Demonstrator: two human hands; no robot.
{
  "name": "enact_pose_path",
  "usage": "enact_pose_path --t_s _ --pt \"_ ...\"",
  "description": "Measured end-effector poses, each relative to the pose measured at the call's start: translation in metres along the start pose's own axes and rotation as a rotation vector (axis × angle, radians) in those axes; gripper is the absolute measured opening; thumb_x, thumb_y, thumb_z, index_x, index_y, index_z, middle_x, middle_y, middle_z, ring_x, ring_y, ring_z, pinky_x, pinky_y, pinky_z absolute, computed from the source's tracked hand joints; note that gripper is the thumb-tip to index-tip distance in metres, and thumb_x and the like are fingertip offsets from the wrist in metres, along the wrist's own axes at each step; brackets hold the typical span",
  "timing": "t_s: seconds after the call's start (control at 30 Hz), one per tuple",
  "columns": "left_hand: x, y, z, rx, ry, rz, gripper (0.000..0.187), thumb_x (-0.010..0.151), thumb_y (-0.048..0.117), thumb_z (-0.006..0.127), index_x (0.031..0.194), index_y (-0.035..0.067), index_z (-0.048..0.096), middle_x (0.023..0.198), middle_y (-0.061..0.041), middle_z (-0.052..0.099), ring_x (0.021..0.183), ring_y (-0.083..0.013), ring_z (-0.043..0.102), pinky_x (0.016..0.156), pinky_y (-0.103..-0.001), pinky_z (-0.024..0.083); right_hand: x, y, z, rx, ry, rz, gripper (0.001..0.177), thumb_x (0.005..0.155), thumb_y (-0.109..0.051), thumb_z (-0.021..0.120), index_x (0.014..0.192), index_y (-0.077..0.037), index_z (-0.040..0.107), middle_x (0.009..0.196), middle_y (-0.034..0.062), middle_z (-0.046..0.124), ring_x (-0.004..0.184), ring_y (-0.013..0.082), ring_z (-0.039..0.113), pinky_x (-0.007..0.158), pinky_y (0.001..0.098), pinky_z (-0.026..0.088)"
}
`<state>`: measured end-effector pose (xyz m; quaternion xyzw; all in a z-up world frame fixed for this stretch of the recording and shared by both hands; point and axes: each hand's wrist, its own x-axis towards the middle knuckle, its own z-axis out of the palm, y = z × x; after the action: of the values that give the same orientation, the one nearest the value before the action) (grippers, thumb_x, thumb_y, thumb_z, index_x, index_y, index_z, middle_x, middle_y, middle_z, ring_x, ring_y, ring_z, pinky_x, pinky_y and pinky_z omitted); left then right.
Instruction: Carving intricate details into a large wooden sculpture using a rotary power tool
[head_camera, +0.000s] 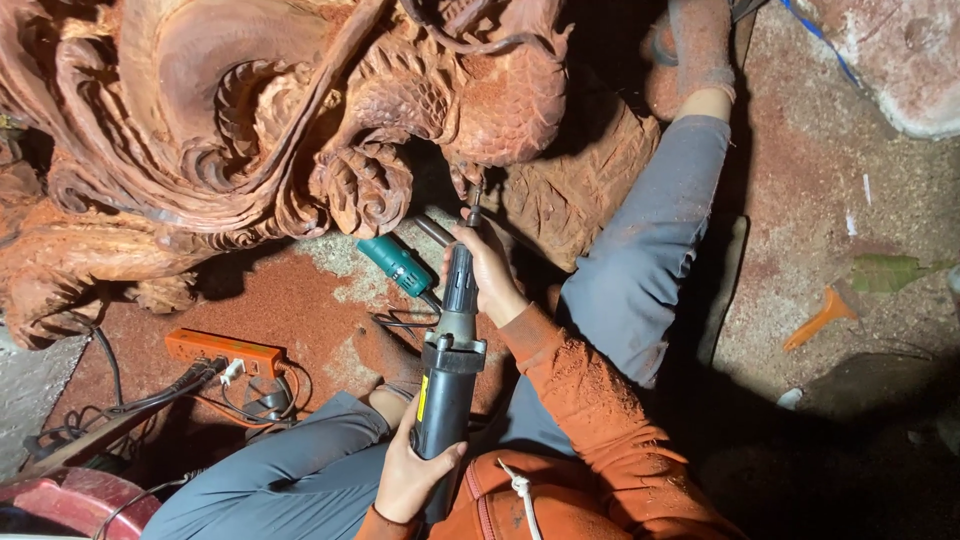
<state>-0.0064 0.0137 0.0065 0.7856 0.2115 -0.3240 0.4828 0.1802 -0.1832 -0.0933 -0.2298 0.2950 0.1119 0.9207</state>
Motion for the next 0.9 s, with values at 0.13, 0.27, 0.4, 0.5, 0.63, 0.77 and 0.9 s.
enact_pose_path --t_s 0.13,0.27,0.4,0.5,0.63,0.77,0.9 --pt "0.003 0.004 0.003 0.000 -0.014 0.034 0.096 0.058 0.013 0.088 0.146 0.007 0.050 0.119 -0.014 0.076 0.100 -0.0222 0.076 0.090 -0.033 0.058 -0.004 -0.009 0.003 -0.018 0.010 -0.045 0.048 0.090 -0.023 0.067 0.131 -0.007 0.050 0.066 0.0058 0.062 0.048 0.0154 0.060 0.040 0.0275 0.050" --pt "0.005 0.005 0.007 -0.030 -0.019 0.057 0.097 0.059 0.013 0.089 0.148 0.007 0.049 0.123 -0.015 0.074 0.101 -0.0221 0.075 0.089 -0.032 0.058 0.000 -0.013 0.000 -0.012 -0.010 -0.055 0.047 0.090 -0.024 0.068 0.130 -0.011 0.049 0.064 0.0056 0.063 0.047 0.0163 0.060 0.039 0.0288 0.050" --pt "0.006 0.010 0.010 -0.025 -0.019 0.098 0.095 0.061 0.011 0.088 0.147 0.007 0.049 0.124 -0.014 0.073 0.101 -0.0213 0.074 0.090 -0.031 0.057 0.001 -0.017 0.001 -0.020 0.005 -0.069 0.044 0.090 -0.023 0.068 0.129 -0.012 0.050 0.067 0.0064 0.062 0.048 0.0165 0.060 0.039 0.0297 0.050" --pt "0.008 0.009 0.012 -0.030 -0.014 0.115 0.094 0.061 0.011 0.088 0.146 0.005 0.049 0.122 -0.014 0.073 0.100 -0.0211 0.074 0.089 -0.031 0.057 0.005 -0.017 -0.001 -0.041 0.007 -0.071 0.038 0.089 -0.025 0.069 0.119 -0.009 0.052 0.068 0.0068 0.063 0.048 0.0167 0.060 0.040 0.0304 0.051" --pt "0.010 0.012 0.013 -0.008 -0.007 0.107 0.096 0.061 0.014 0.088 0.147 0.006 0.048 0.122 -0.015 0.074 0.101 -0.0221 0.075 0.090 -0.032 0.058 0.009 -0.017 -0.002 -0.053 -0.003 -0.054 0.027 0.091 -0.026 0.068 0.105 -0.006 0.056 0.068 0.0065 0.064 0.049 0.0165 0.060 0.042 0.0303 0.051" --pt "0.016 0.001 0.015 -0.018 0.002 0.129 0.095 0.061 0.017 0.089 0.146 0.005 0.048 0.126 -0.015 0.072 0.106 -0.0227 0.073 0.092 -0.032 0.057 0.015 -0.013 -0.011 -0.017 0.004 0.050 0.027 0.090 -0.031 0.070 0.090 -0.005 0.061 0.067 0.0053 0.065 0.048 0.0139 0.060 0.045 0.0286 0.051" --pt "0.016 -0.025 0.021 -0.125 -0.049 0.221 0.091 0.064 0.014 0.087 0.145 0.003 0.047 0.130 -0.014 0.068 0.113 -0.0226 0.069 0.098 -0.032 0.053 -0.005 -0.011 -0.007 -0.097 0.047 -0.024 0.043 0.091 -0.025 0.066 0.129 -0.010 0.050 0.068 0.0055 0.062 0.050 0.0139 0.059 0.042 0.0262 0.048"
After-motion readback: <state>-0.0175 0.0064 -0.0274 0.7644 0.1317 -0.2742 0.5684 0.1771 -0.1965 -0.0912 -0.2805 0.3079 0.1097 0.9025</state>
